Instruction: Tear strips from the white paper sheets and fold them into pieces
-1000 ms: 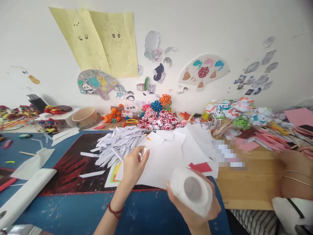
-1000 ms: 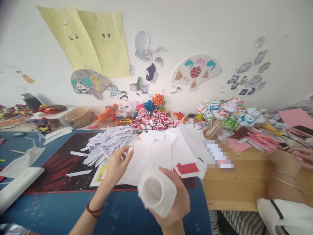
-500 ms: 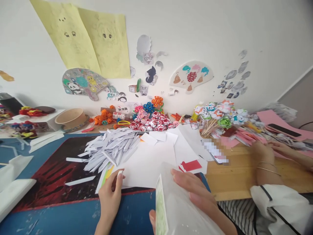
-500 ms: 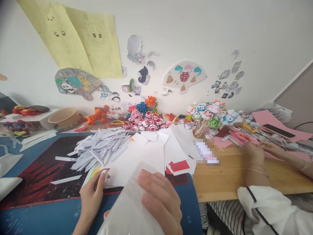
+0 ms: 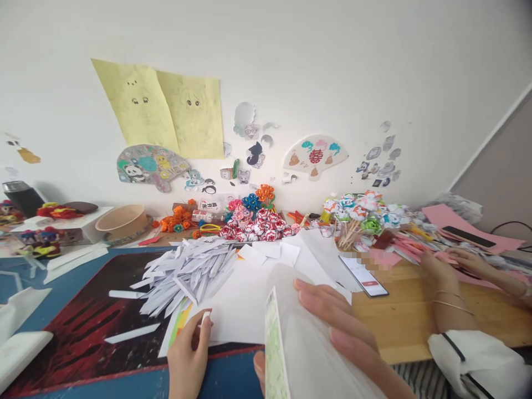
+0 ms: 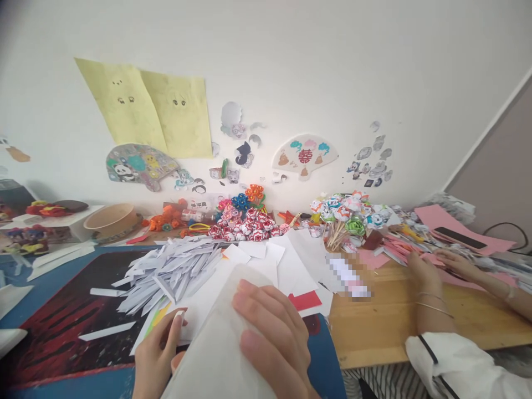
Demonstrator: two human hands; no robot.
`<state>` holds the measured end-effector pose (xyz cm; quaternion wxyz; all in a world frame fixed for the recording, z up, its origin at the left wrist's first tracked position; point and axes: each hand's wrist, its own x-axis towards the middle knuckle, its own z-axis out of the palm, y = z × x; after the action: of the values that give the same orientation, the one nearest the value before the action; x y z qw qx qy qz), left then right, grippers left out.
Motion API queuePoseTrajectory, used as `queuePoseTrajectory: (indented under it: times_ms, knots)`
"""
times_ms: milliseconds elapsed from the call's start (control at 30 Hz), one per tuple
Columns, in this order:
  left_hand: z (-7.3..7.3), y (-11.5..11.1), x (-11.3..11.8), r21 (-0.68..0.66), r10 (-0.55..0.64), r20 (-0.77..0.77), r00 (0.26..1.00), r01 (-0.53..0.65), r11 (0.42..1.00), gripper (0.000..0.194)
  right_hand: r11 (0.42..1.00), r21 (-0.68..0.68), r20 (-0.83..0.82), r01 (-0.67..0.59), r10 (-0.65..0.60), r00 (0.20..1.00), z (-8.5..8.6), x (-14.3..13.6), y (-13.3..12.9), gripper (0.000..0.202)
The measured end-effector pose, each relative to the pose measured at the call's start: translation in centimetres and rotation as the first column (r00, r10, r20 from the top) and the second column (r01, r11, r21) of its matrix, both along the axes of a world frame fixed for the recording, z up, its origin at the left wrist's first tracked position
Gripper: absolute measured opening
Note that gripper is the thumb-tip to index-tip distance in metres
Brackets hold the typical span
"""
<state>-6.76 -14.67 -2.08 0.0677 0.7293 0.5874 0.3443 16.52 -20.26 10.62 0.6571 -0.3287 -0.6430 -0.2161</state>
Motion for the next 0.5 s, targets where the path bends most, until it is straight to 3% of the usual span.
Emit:
queuePoseTrajectory:
  times_ms: [33, 133, 233, 367, 500]
  knots:
    - [0.1, 0.0, 0.1, 0.020, 0.011, 0.012, 1.000, -0.011, 1.000, 0.041, 1.000, -0.014, 0.050, -0.011, 0.011, 0.999, 0.5, 0.0, 0.1, 0.049]
    - [-0.1, -0.1, 0.3, 0.046, 0.019, 0.044, 0.999, -0.021, 0.999, 0.037, 0.991, 0.134, -0.009, 0.017, -0.016, 1.000, 1.8, -0.5, 0.2, 0.046]
    - [-0.5, -0.1, 0.4, 0.048, 0.029, 0.074, 0.997, -0.032, 0.998, 0.034, 0.995, 0.102, 0.006, 0.006, -0.006, 1.000, 2.6, -0.7, 0.3, 0.043]
    - [-0.6, -0.1, 0.6, 0.022, 0.073, 0.119, 0.990, -0.076, 0.997, 0.033, 0.983, 0.183, 0.031, -0.009, 0.003, 1.000, 3.3, -0.6, 0.5, 0.041]
    - [-0.2, -0.2, 1.1, 0.078, 0.077, 0.125, 0.989, -0.088, 0.993, 0.034, 0.974, 0.226, 0.056, -0.006, -0.007, 0.998, 3.9, -0.5, 0.8, 0.043]
